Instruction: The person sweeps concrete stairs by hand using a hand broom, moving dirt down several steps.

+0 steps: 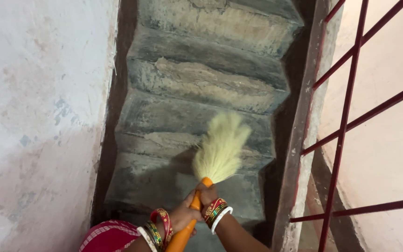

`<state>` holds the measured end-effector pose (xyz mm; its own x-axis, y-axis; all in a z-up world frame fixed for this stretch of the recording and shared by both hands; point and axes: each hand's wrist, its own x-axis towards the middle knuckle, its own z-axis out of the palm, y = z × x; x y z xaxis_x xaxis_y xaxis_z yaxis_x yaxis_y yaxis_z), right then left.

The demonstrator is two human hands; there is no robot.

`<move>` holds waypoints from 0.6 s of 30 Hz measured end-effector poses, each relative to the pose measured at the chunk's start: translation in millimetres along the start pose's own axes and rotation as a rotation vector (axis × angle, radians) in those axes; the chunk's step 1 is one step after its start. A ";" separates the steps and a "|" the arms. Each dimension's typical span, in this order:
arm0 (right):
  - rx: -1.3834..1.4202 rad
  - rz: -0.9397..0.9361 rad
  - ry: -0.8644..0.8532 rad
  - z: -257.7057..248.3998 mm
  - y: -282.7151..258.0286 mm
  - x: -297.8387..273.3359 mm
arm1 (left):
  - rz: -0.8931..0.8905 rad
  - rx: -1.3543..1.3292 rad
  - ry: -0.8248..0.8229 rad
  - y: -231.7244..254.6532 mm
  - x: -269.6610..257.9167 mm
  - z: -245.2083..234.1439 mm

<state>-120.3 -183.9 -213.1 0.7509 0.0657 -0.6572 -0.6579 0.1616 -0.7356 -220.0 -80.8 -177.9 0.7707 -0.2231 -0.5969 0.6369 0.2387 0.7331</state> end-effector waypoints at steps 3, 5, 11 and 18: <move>-0.094 -0.006 -0.053 -8.5 1.7 0.4 | -0.027 0.009 -0.009 -10.4 6.1 -1.5; -0.103 -0.057 -0.069 1.8 16.6 6.1 | 0.009 0.012 -0.015 -20.9 4.0 -14.5; -0.177 -0.147 -0.329 61.3 63.3 23.6 | 0.109 -0.148 0.113 -39.6 -34.8 -62.2; -0.285 0.013 -0.351 129.3 91.2 21.1 | 0.096 -0.207 0.341 -42.0 -72.4 -94.6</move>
<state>-157.0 -40.5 -272.7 0.6843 0.4043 -0.6069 -0.6197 -0.1162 -0.7762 -300.6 14.7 -196.3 0.7674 0.1275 -0.6284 0.5256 0.4362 0.7304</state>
